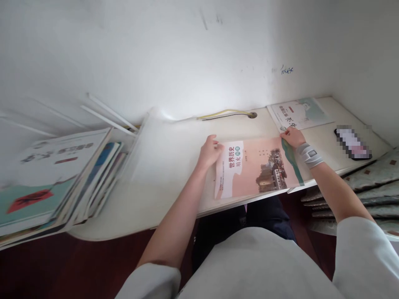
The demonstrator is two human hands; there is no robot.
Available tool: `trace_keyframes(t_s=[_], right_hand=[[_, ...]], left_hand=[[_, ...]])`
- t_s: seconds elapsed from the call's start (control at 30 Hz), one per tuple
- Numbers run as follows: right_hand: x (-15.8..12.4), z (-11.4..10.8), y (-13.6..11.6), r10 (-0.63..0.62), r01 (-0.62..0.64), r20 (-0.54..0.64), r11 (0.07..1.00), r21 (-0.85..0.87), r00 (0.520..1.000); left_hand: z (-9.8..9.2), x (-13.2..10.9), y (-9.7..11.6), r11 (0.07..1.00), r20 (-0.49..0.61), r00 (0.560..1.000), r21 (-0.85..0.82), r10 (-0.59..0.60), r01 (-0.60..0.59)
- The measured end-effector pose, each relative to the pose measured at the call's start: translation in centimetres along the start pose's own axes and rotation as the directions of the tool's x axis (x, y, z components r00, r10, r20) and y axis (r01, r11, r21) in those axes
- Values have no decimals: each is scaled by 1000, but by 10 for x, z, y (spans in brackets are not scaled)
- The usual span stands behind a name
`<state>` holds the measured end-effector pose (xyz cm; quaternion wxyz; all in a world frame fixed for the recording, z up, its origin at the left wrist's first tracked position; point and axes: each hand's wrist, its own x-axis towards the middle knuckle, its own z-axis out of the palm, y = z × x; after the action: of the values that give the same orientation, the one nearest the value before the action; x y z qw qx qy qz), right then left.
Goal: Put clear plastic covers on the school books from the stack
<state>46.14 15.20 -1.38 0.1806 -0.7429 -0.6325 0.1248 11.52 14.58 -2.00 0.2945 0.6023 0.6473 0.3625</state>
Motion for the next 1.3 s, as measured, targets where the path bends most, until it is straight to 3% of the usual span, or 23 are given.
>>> trace_keyframes(t_s=[0.1,0.23,0.43,0.5,0.57,0.67,0.77,0.83,0.9,1.0,1.07,1.2,1.3], right_hand=[[0,6,3,-15,15,-6,998,-58,1000],[-2,6,3,-5,4,-21,1000,-31,1000],[-17,-1,8,42,-37,-19,979,198,999],[-29,-3,13,80,-90,44,946,310,996],[-41,-5,17,88,-134,139,920,368,986],[-50,-8,20,63,-114,178,949,294,982],[-47,-10,18,26,-33,76,996,83,997],[-43,-11,17,22,-25,55,999,47,998],[-41,-13,18,48,-64,101,986,155,994],[-43,-17,22,43,-110,185,922,372,982],[-47,-19,26,18,-108,214,903,415,977],[-54,-23,33,20,-102,269,950,296,963],[-52,-22,34,4,-37,273,993,113,962]], left_hand=[[0,-1,1,996,44,999,85,29,-32],[-1,-1,1,997,68,998,76,-18,13],[-6,-7,-2,972,37,994,-206,-105,110],[-9,-13,-4,931,84,985,-321,-154,173],[-12,-20,-5,916,162,970,-329,-182,227],[-13,-25,-3,963,180,971,-188,-159,193],[-12,-22,2,988,110,988,-99,-104,115],[-12,-18,4,997,71,996,-57,-55,59],[-12,-13,4,997,64,998,-69,-30,34],[-13,-6,3,979,122,990,-181,-68,90],[-14,-3,3,969,163,983,-217,-86,121],[-12,1,6,967,267,960,-213,-81,141],[-7,2,11,985,298,953,-143,-53,99]])
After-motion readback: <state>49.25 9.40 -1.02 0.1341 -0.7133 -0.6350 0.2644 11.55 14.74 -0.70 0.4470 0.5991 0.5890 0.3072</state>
